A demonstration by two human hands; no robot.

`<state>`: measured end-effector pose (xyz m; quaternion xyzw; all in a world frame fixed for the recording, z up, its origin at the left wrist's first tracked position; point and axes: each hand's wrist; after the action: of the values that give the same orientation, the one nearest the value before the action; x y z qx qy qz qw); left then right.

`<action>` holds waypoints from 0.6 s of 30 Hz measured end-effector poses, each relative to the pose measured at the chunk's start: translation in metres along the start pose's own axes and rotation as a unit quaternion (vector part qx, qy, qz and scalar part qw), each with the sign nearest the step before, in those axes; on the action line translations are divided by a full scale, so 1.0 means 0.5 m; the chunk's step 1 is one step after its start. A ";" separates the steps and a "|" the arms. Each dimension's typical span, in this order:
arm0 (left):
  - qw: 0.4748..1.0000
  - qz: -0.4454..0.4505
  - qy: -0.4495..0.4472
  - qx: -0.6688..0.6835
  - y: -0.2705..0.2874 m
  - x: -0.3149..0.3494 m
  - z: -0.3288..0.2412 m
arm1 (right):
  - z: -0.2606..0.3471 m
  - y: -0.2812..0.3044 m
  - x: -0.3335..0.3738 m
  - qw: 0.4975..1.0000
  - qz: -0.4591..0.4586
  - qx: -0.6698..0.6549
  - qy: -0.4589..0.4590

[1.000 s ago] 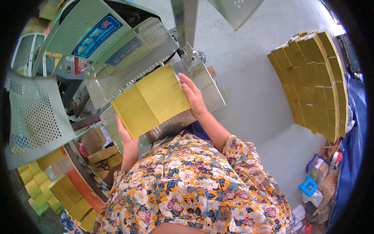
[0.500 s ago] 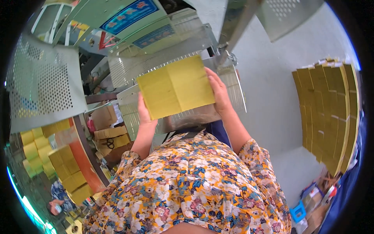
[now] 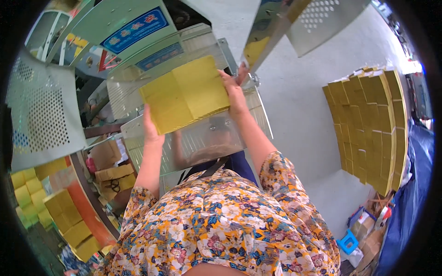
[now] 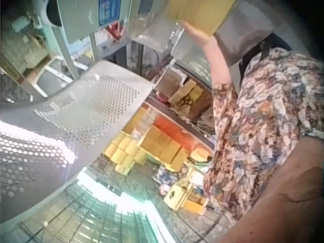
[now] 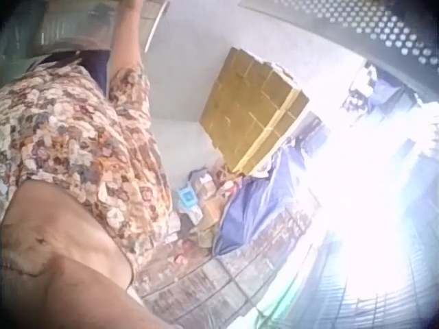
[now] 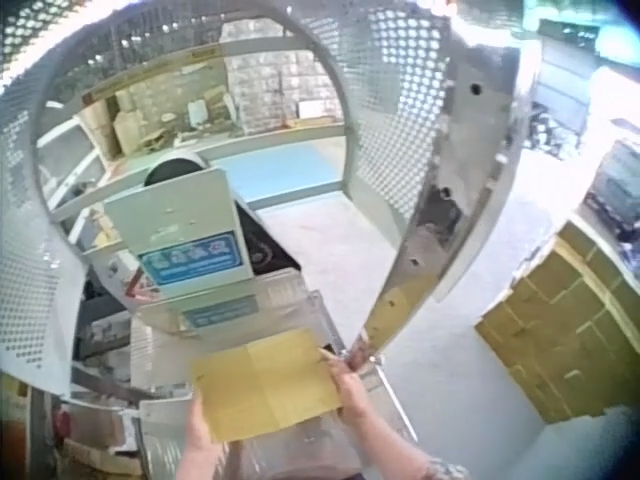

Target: Weigh stacks of yellow paper blocks, insert separators, and use a machine to apply bundling bands.

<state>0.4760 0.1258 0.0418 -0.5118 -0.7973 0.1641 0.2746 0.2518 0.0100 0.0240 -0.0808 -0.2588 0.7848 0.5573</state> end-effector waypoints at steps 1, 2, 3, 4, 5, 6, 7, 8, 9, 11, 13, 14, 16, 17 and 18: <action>1.000 -0.014 -0.008 -0.013 -0.001 0.002 -0.009 | 0.003 -0.002 -0.002 0.999 0.019 -0.030 -0.014; 1.000 -0.009 -0.005 -0.011 0.006 -0.001 -0.012 | 0.007 0.001 -0.003 0.999 0.014 -0.028 -0.010; 1.000 0.008 -0.002 0.014 0.016 -0.005 -0.013 | 0.011 0.003 -0.005 0.999 0.017 -0.028 -0.012; 0.999 0.020 -0.002 0.040 0.026 -0.006 -0.014 | 0.011 0.000 -0.008 0.999 0.027 -0.029 -0.016; 0.999 0.019 -0.005 0.040 0.036 -0.009 -0.009 | 0.011 -0.001 -0.010 0.999 0.030 -0.029 -0.016; 0.998 0.021 -0.009 0.054 0.048 -0.014 -0.003 | 0.012 -0.003 -0.012 1.000 0.007 -0.013 -0.004; 0.997 0.023 -0.014 0.067 0.055 -0.018 -0.003 | 0.011 -0.003 -0.016 1.000 -0.014 0.002 0.009; 0.997 0.019 -0.020 0.067 0.059 -0.023 0.001 | 0.007 0.002 -0.021 1.000 -0.007 0.002 0.007; 0.999 0.012 -0.023 0.046 0.058 -0.029 0.011 | 0.003 0.010 -0.028 1.000 -0.016 0.000 0.020; 0.999 -0.016 -0.031 0.023 0.017 -0.024 0.006 | 0.013 -0.001 -0.031 0.998 -0.046 -0.047 0.014; 0.999 -0.013 -0.037 -0.002 0.004 -0.025 0.007 | 0.036 -0.023 -0.028 0.999 -0.026 -0.045 -0.003; 0.999 0.002 -0.035 -0.028 0.002 -0.023 0.004 | 0.044 -0.031 -0.028 0.999 -0.018 -0.043 -0.013; 0.999 0.003 -0.028 -0.023 -0.007 -0.017 0.002 | 0.053 -0.034 -0.028 1.000 0.013 -0.009 -0.019; 1.000 0.013 -0.012 -0.018 -0.009 -0.016 0.001 | 0.055 -0.034 -0.029 1.000 0.017 -0.001 -0.020; 1.000 0.007 -0.020 -0.014 -0.008 -0.014 -0.002 | 0.054 -0.037 -0.029 1.000 0.021 0.008 -0.021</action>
<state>0.4760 0.1176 0.0428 -0.5182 -0.8011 0.1652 0.2499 0.2611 -0.0074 0.0539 -0.0651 -0.2622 0.7997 0.5362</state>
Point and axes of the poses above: each hand's wrist, its own x-axis away from the middle knuckle, its own y-axis out of the back of the hand, z = x × y, and after that the axes turned 5 degrees about z, right-handed
